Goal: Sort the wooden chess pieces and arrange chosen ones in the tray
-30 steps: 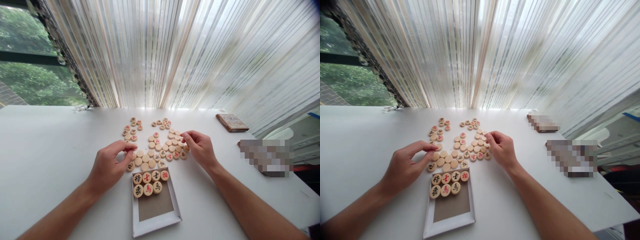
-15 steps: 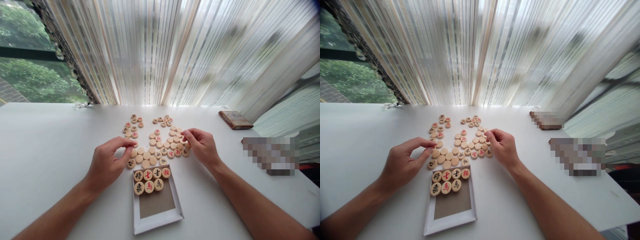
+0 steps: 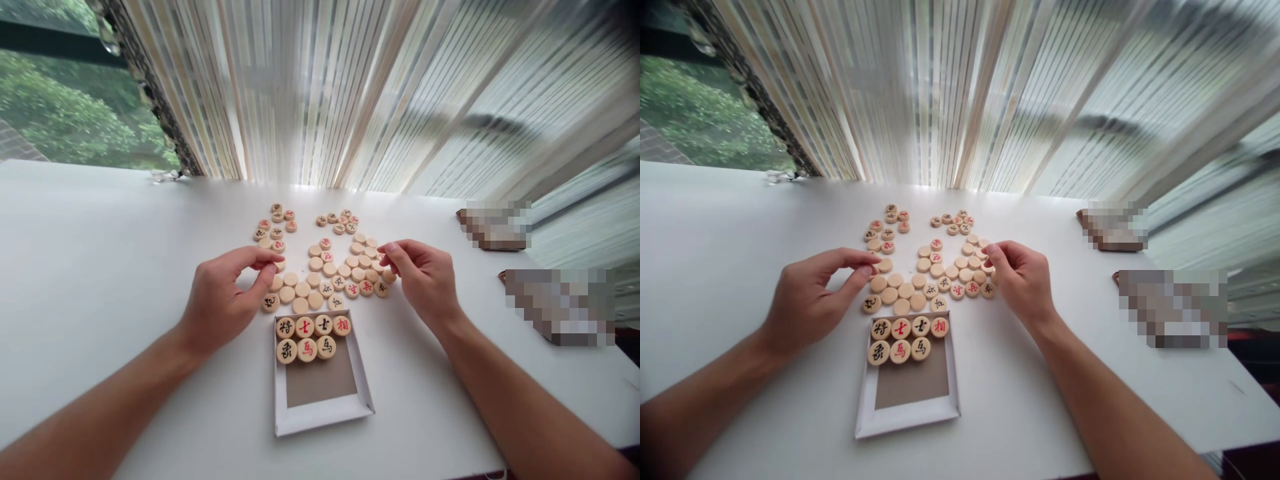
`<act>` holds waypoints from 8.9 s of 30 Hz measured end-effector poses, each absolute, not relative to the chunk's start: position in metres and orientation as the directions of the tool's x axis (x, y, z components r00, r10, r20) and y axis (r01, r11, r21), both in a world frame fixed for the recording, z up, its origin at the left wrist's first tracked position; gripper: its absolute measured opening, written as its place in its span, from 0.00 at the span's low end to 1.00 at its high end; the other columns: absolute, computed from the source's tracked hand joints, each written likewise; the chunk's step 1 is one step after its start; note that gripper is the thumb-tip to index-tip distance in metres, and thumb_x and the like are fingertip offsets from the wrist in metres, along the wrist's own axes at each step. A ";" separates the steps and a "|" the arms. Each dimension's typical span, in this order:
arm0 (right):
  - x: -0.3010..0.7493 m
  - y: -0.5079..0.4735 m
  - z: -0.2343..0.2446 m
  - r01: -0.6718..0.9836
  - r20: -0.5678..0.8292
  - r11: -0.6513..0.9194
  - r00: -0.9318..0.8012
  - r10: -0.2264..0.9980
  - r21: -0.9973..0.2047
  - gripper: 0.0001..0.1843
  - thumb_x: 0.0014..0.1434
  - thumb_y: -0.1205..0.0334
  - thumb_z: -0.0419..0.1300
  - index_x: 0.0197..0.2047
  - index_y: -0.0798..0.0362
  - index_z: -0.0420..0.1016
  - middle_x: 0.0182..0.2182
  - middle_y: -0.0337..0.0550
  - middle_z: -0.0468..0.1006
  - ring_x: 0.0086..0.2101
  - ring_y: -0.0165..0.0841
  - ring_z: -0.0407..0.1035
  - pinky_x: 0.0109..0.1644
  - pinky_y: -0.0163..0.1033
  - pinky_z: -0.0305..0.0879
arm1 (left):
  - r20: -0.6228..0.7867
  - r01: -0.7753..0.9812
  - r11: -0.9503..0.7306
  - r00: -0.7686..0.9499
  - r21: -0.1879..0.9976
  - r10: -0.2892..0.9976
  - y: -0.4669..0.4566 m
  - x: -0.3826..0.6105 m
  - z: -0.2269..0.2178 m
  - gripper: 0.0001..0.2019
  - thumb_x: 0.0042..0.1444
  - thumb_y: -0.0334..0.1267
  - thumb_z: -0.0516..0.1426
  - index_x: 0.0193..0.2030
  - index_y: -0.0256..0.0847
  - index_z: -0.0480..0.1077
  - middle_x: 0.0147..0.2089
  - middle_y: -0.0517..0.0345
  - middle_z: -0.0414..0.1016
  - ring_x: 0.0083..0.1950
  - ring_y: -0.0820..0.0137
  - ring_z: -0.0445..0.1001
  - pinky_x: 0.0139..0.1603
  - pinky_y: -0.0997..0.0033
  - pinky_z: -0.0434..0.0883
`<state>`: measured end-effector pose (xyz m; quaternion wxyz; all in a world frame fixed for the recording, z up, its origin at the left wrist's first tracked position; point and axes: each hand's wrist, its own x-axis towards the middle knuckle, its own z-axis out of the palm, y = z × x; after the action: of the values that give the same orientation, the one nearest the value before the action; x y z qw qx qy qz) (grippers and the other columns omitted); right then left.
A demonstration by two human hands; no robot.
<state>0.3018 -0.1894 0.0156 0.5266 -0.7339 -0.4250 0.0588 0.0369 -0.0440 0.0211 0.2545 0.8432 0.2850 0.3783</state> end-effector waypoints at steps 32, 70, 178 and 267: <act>0.292 -0.192 0.015 0.600 0.342 -0.060 0.532 0.775 -0.798 0.17 0.67 0.50 0.63 0.35 0.54 0.84 0.24 0.42 0.80 0.24 0.31 0.66 0.27 0.36 0.62 | 0.449 0.312 -0.693 0.578 0.650 0.682 -0.048 0.038 0.021 0.09 0.64 0.39 0.61 0.45 0.42 0.82 0.44 0.56 0.87 0.44 0.64 0.84 0.48 0.68 0.78; 0.279 -0.184 0.014 0.580 0.340 -0.045 0.536 0.773 -0.813 0.18 0.66 0.47 0.62 0.37 0.53 0.84 0.30 0.45 0.84 0.29 0.35 0.75 0.32 0.37 0.67 | 0.493 0.239 -0.728 0.598 0.643 0.632 -0.049 0.039 0.021 0.10 0.63 0.37 0.58 0.42 0.41 0.82 0.42 0.55 0.87 0.43 0.63 0.85 0.40 0.70 0.79; 0.301 -0.121 0.060 0.871 0.164 0.098 -0.020 0.986 -0.482 0.10 0.66 0.61 0.63 0.36 0.53 0.86 0.31 0.44 0.85 0.33 0.36 0.76 0.40 0.40 0.69 | 0.344 0.449 -0.613 0.545 0.651 0.764 -0.009 0.035 0.014 0.12 0.65 0.44 0.59 0.47 0.44 0.82 0.47 0.53 0.86 0.40 0.62 0.82 0.39 0.65 0.77; 0.279 -0.110 0.014 0.878 0.453 0.245 -0.037 0.891 -0.411 0.10 0.65 0.73 0.62 0.45 0.54 0.84 0.39 0.51 0.83 0.42 0.43 0.76 0.49 0.48 0.71 | 0.421 0.417 -0.614 0.469 0.670 0.777 -0.018 0.040 0.014 0.10 0.62 0.38 0.60 0.43 0.43 0.83 0.46 0.53 0.86 0.49 0.60 0.82 0.29 0.73 0.75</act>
<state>0.2786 -0.1096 0.0138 0.3229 -0.6143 -0.7199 0.0098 0.0395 -0.0179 0.0140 0.2463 0.8207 0.3635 0.3655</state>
